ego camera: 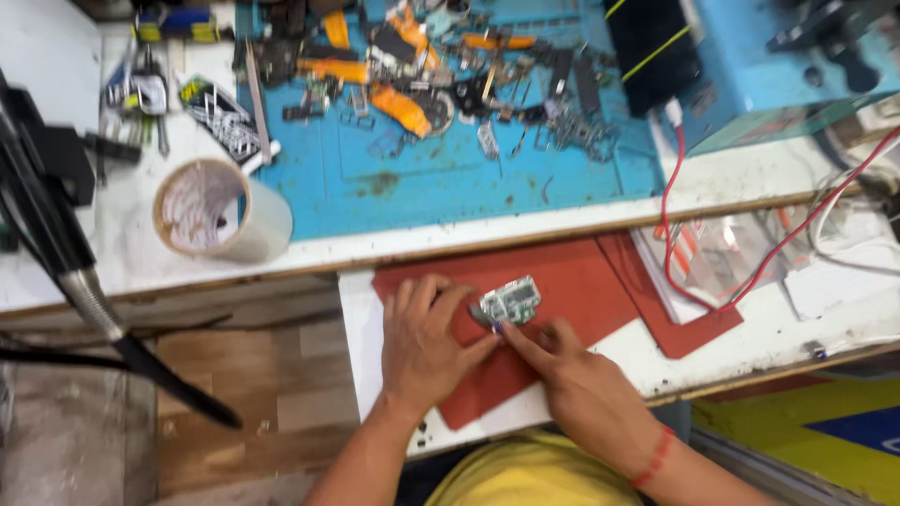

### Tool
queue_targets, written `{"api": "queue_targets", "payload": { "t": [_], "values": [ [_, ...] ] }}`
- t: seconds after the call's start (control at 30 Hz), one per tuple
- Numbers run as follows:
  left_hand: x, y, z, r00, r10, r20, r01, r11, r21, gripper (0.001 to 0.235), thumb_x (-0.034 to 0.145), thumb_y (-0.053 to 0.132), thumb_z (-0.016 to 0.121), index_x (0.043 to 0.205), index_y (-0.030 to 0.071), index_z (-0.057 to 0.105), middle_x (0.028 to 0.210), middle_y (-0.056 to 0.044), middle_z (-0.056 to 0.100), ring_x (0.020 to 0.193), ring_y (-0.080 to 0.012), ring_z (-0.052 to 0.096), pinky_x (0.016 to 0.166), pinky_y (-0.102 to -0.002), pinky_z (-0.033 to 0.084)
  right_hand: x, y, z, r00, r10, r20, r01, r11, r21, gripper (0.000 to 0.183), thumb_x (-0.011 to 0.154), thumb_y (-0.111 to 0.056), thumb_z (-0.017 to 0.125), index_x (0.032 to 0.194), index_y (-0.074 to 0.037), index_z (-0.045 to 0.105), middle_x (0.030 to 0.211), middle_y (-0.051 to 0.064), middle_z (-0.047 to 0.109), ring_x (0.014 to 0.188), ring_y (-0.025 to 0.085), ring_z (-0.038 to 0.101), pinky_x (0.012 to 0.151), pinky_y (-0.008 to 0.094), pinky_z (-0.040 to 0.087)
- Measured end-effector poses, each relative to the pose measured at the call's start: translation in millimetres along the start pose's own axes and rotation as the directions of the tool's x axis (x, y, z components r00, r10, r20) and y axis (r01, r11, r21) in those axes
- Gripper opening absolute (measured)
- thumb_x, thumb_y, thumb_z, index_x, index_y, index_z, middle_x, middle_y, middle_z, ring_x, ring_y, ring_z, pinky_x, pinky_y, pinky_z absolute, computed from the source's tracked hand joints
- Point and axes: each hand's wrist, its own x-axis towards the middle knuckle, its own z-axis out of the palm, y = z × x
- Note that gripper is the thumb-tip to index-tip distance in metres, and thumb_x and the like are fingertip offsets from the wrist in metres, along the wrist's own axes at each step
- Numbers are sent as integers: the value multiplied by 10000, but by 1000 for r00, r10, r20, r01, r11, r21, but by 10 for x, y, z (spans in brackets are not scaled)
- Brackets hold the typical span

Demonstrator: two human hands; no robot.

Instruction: The person works on a small green circuit board placed on a red mat. They use a purple pen-like tool to point at and manipulate components on the board. Later, they use a black heat gun to apply hot air to the circuit board while holding it steady with their other hand.

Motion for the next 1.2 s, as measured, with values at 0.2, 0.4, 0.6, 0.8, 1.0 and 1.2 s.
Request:
{"api": "queue_targets", "payload": {
  "t": [0.2,0.4,0.6,0.8,1.0,1.2],
  "values": [
    [-13,73,-35,1000,1,30,-1,1000,18,498,655,438,910,1045,172,749,1021,-19,616,968,-270,534,815,-461,396,-89,150,-80,1000,14,15,-14,1000,-11,762,789,32,500,1509,-219,496,1100,148,566,709,383,683,619,492,562],
    [37,195,-29,999,-6,39,4,999,46,501,634,405,894,1014,126,724,1064,-60,581,1023,-297,509,856,-486,389,-39,268,-121,998,64,-2,-64,998,-28,770,798,31,496,1524,-222,461,1089,133,569,684,368,684,625,485,572],
    [-4,174,8,999,-30,35,29,999,26,490,624,410,903,983,129,723,1065,-47,587,1063,-292,513,915,-483,380,-61,311,-37,997,81,-19,-82,995,-58,782,819,23,494,1549,-257,475,1115,111,572,654,354,679,598,470,578],
    [-4,164,16,999,-19,40,18,1000,20,482,616,418,915,972,144,741,1047,-28,608,1053,-277,519,901,-472,385,-94,310,-134,997,73,-19,-73,997,-27,807,791,-1,532,1555,-252,468,1113,119,570,663,364,682,591,488,567],
    [39,143,29,999,-16,38,15,999,32,498,601,416,924,968,136,739,1041,-17,611,1044,-274,523,907,-471,397,-69,277,-151,1000,-7,7,8,999,-53,738,799,-15,539,1497,-251,500,1083,111,584,690,339,696,592,474,572],
    [4,106,-14,999,-1,39,0,1000,27,491,599,411,919,966,139,740,1060,-24,611,1058,-282,528,912,-474,401,-66,222,-75,999,3,43,-1,999,-39,729,846,-22,530,1530,-272,514,1105,117,588,647,342,685,588,471,562]
  ]
}}
